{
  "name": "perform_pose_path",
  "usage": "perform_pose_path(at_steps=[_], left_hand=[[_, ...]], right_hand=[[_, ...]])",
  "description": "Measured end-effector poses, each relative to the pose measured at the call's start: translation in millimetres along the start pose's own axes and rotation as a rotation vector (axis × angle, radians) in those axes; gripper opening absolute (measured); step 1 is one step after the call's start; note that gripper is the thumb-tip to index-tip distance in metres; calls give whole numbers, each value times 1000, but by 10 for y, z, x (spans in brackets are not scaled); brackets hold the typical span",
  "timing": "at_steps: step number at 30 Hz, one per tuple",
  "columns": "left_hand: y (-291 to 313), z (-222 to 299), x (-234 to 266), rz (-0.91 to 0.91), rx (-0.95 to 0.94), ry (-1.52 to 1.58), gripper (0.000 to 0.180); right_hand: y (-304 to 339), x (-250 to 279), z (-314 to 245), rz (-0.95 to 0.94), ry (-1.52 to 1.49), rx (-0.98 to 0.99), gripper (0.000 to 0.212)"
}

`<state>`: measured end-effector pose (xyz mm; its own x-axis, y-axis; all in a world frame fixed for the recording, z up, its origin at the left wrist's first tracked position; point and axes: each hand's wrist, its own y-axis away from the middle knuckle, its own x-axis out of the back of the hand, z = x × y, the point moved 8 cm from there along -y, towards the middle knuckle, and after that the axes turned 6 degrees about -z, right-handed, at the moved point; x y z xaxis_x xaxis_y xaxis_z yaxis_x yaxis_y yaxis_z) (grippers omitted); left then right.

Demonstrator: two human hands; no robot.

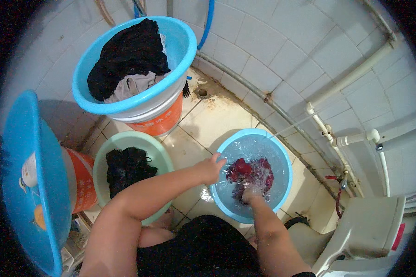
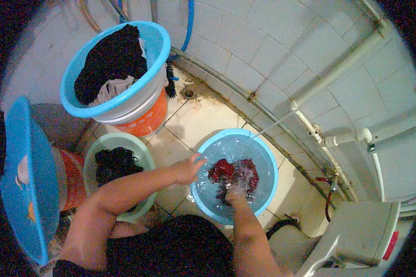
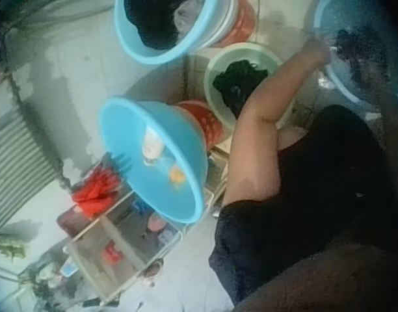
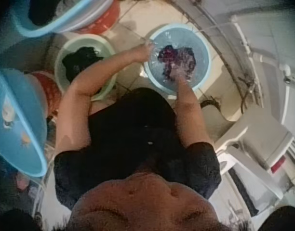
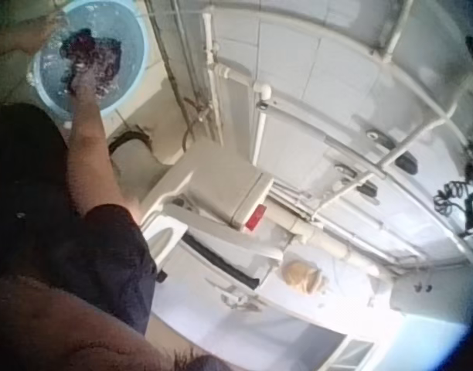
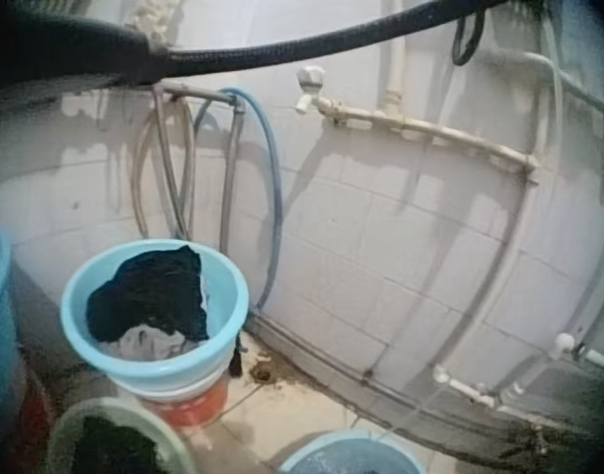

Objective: The person hand-washes several pieces of clothing in a blue basin filled with water in a bathroom. They scrub and rinse a maroon garment, a beige garment, and a black garment, then wring them out and place them into a green basin. The person then carries the green basin to a bedroom and places it on a table.

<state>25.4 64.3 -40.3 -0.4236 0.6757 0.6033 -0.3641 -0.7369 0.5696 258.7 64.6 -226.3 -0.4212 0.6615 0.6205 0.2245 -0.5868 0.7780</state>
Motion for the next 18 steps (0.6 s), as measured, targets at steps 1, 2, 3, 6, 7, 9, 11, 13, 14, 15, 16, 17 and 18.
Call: perform_pose_path(at_steps=[1, 2, 3, 6, 7, 9, 11, 13, 14, 15, 16, 17, 18], left_hand=[[-29, -22, -36, -13, -9, -32, 68], [-8, -81, -35, -12, 1, -54, 67], [-181, 153, 165, 28, -77, -45, 64], [24, 34, 71, -47, -1, -40, 59], [-87, 19, 44, -48, 6, -76, 58], [-113, 32, 29, -66, 36, -103, 58], [-86, 39, 89, -90, 63, -95, 57], [24, 60, 137, -44, 60, -102, 53], [46, 102, 154, -44, 45, -96, 52], [61, 93, 171, -39, 42, -89, 51], [48, 69, 156, -23, 30, -96, 51], [13, 28, 131, -5, 19, -102, 50], [20, 22, 113, 6, 8, -109, 50]], right_hand=[[-249, -262, 52, -7, 15, 130, 74], [-259, -9, 285, 43, -144, 200, 70], [-146, 238, 593, 84, -311, 243, 66], [915, 1201, 575, 173, -1270, 340, 57], [1233, 1482, 675, 220, -1406, 319, 51], [1810, 1994, 769, 435, -1316, 309, 33], [2241, 2468, 771, 606, -1131, 328, 31], [2785, 2924, 589, 696, -1143, 308, 29], [3044, 3064, 630, 833, -1057, 313, 29], [3305, 3220, 566, 915, -1115, 356, 29], [3476, 3313, 558, 995, -1071, 368, 29], [3602, 3390, 558, 1073, -1025, 383, 30], [3640, 3418, 560, 1073, -990, 323, 31]])
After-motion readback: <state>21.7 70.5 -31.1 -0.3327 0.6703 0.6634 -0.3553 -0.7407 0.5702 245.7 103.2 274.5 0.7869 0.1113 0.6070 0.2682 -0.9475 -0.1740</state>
